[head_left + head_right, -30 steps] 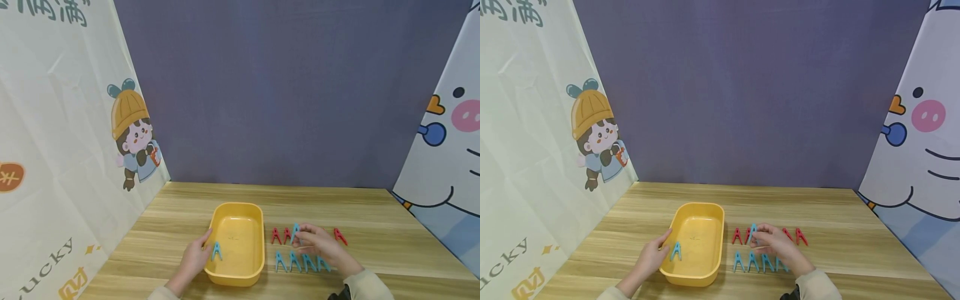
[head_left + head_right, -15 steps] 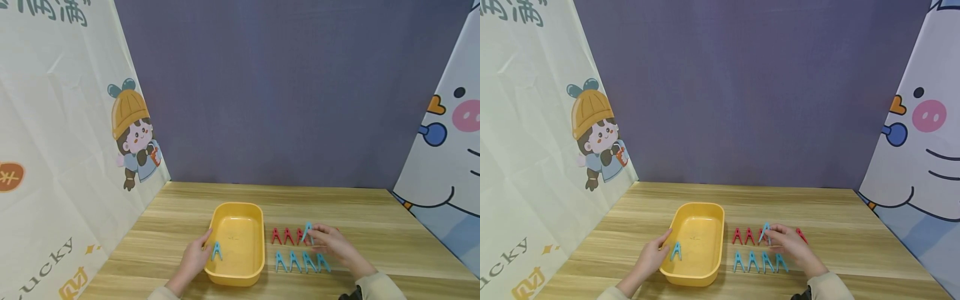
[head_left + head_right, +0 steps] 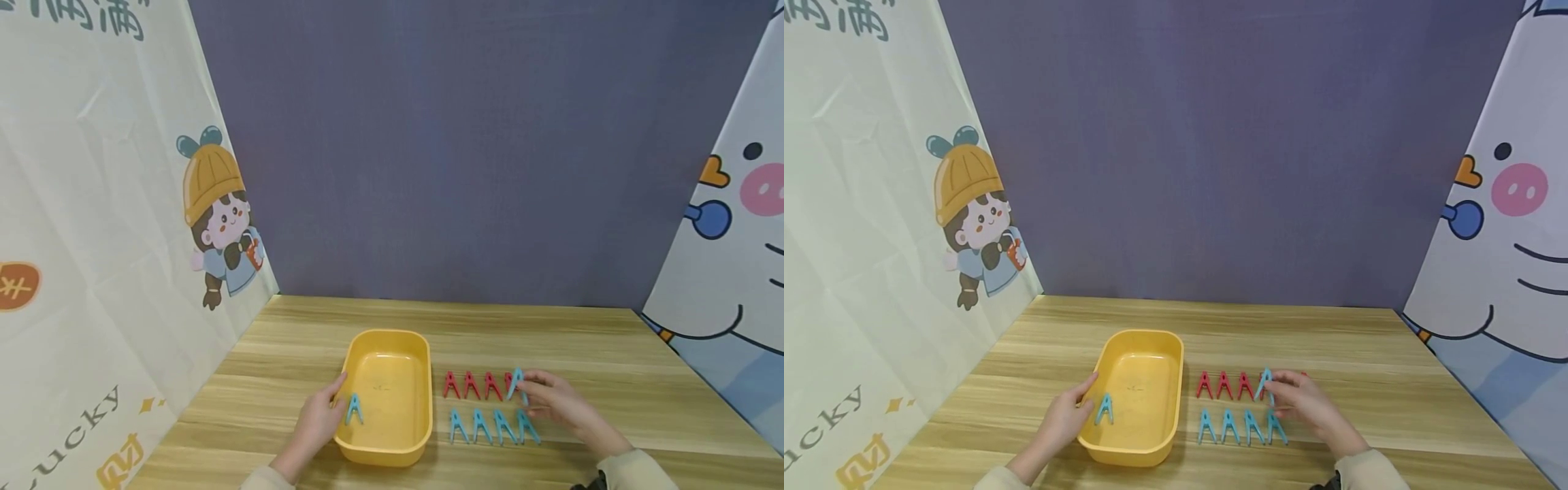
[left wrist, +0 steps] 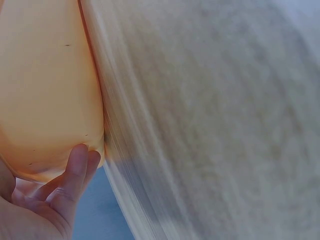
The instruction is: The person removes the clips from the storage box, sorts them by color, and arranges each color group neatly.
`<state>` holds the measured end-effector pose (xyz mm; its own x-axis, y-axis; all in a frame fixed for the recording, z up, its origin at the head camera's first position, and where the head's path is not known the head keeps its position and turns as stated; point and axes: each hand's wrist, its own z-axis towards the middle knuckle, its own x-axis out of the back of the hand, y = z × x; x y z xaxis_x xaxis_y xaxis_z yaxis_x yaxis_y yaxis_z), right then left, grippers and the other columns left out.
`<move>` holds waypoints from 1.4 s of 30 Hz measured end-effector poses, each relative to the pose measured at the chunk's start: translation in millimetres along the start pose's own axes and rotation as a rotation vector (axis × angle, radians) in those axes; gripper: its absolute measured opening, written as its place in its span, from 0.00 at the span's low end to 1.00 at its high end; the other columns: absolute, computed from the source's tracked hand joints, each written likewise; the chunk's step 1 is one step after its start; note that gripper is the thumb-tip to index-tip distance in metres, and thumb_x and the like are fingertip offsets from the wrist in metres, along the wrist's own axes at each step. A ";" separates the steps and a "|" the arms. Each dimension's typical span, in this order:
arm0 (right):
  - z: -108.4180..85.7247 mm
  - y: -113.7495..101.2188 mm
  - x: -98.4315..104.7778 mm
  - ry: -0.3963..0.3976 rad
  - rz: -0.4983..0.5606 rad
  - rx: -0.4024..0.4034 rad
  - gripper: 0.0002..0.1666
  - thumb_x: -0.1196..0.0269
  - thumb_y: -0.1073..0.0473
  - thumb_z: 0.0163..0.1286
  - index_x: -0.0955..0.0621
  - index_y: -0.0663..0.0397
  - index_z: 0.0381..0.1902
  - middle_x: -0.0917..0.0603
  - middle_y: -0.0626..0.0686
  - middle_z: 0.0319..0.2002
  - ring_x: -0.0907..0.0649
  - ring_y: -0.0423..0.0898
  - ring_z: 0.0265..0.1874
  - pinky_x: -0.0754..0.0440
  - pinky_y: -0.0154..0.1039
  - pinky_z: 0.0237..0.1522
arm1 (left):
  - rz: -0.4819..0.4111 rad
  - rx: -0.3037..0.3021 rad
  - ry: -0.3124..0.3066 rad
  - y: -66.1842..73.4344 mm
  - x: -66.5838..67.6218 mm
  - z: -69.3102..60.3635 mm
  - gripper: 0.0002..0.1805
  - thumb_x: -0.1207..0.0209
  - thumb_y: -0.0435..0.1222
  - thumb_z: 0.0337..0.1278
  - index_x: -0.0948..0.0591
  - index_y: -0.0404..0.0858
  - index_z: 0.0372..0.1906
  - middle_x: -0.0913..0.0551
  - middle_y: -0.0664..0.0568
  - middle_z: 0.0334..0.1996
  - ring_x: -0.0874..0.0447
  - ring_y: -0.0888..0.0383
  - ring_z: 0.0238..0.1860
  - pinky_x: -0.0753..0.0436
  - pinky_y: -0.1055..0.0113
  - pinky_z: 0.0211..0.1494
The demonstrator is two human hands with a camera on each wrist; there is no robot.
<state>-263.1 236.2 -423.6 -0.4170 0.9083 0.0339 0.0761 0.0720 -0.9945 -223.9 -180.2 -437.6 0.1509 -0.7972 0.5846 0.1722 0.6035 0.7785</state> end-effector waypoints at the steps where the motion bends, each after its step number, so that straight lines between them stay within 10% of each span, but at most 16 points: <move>1: -0.8 0.4 0.7 0.010 -0.006 -0.008 0.24 0.48 0.56 0.70 0.35 0.68 0.56 0.23 0.52 0.40 0.22 0.47 0.37 0.22 0.43 0.40 | 0.001 -0.003 -0.001 0.3 0.1 0.0 0.26 0.49 0.27 0.56 0.31 0.32 0.62 0.30 0.28 0.54 0.20 0.53 0.31 0.23 0.71 0.21; 7: -5.1 4.9 8.2 0.055 -0.089 -0.023 0.40 0.48 0.53 0.70 0.51 0.75 0.65 0.23 0.56 0.37 0.19 0.45 0.28 0.19 0.39 0.31 | -0.003 0.005 -0.001 1.6 0.6 -0.5 0.26 0.49 0.27 0.56 0.31 0.32 0.62 0.30 0.27 0.54 0.25 0.59 0.19 0.24 0.71 0.18; 42: -25.4 29.5 29.6 0.082 -0.406 -0.141 0.29 0.43 0.62 0.65 0.36 0.76 0.58 0.27 0.58 0.36 0.21 0.46 0.17 0.21 0.38 0.19 | 0.040 0.023 0.019 3.1 0.8 -0.1 0.25 0.47 0.28 0.55 0.29 0.34 0.61 0.28 0.30 0.54 0.21 0.49 0.36 0.24 0.71 0.21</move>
<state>-250.2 275.7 -449.4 -0.3653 0.8244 0.4324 0.0463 0.4800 -0.8760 -223.2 -179.0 -434.7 0.1759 -0.7720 0.6108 0.1433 0.6340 0.7600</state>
